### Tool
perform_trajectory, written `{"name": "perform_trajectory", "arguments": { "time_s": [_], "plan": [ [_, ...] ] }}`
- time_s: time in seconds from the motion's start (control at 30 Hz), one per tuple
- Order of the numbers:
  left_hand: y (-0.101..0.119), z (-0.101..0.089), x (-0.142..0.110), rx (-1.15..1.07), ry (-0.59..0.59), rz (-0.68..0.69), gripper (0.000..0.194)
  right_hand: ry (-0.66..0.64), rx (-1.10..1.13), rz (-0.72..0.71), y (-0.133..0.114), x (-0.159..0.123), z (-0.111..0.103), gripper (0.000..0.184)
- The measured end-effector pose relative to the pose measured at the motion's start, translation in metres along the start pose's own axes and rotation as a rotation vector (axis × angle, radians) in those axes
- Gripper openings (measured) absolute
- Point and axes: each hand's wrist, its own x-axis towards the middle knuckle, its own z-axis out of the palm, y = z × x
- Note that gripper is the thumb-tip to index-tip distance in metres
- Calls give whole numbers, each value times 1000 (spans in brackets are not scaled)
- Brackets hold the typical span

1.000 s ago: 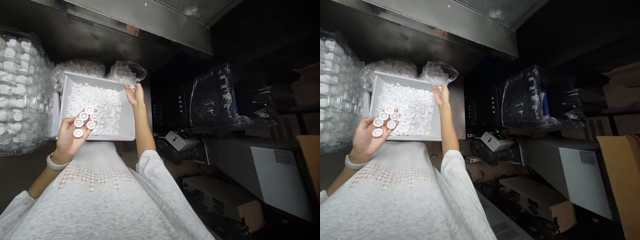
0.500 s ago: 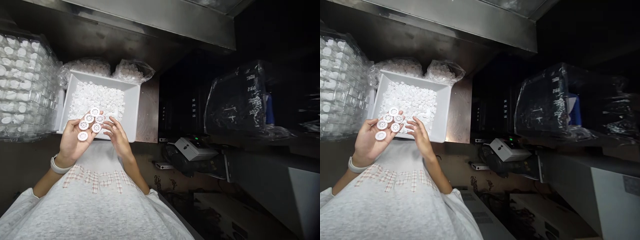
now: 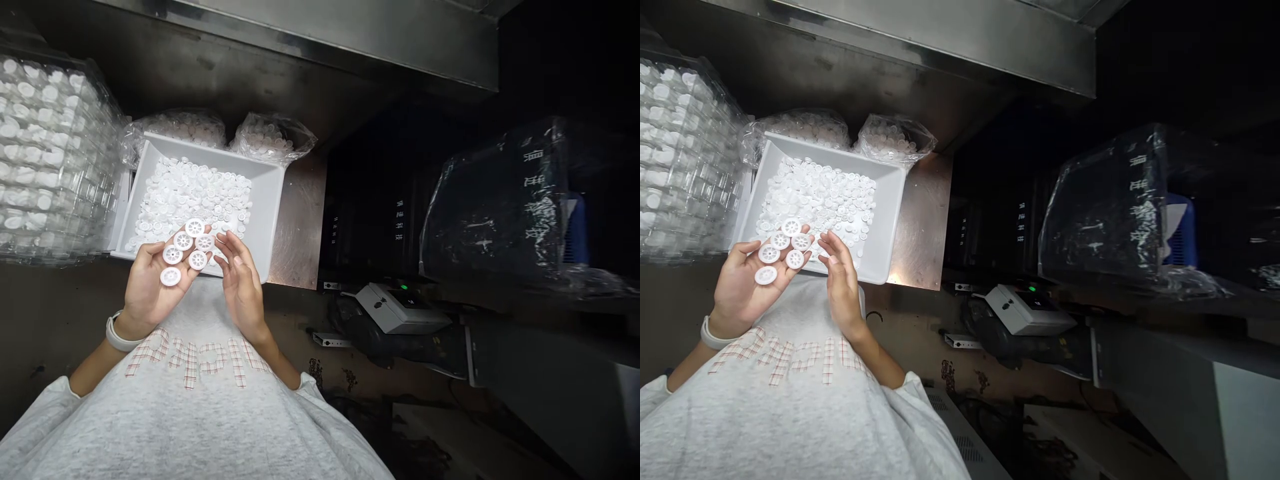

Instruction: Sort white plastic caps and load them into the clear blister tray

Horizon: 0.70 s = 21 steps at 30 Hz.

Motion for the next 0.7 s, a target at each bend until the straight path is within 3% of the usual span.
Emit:
{"name": "perform_trajectory", "arguments": {
  "time_s": [0.3,0.4,0.47,0.53,0.6,0.7],
  "plan": [
    [-15,-1,3,43,-14,81,56,20,-55,-4,-2,8,-9,63],
    [-36,-10,14,293,-20,406,49,75,56,-30,3,21,4,65],
    [-51,-16,22,735,-98,698,45,60,211,-38,8,34,19,67],
    [-61,-20,28,1080,-195,869,44,9,362,28,12,46,32,63],
    [-64,-20,31,1198,-235,946,45,-29,492,111,13,55,41,60],
    [-62,-15,28,1105,-224,1015,43,-54,603,145,9,59,41,58]
  ]
}}
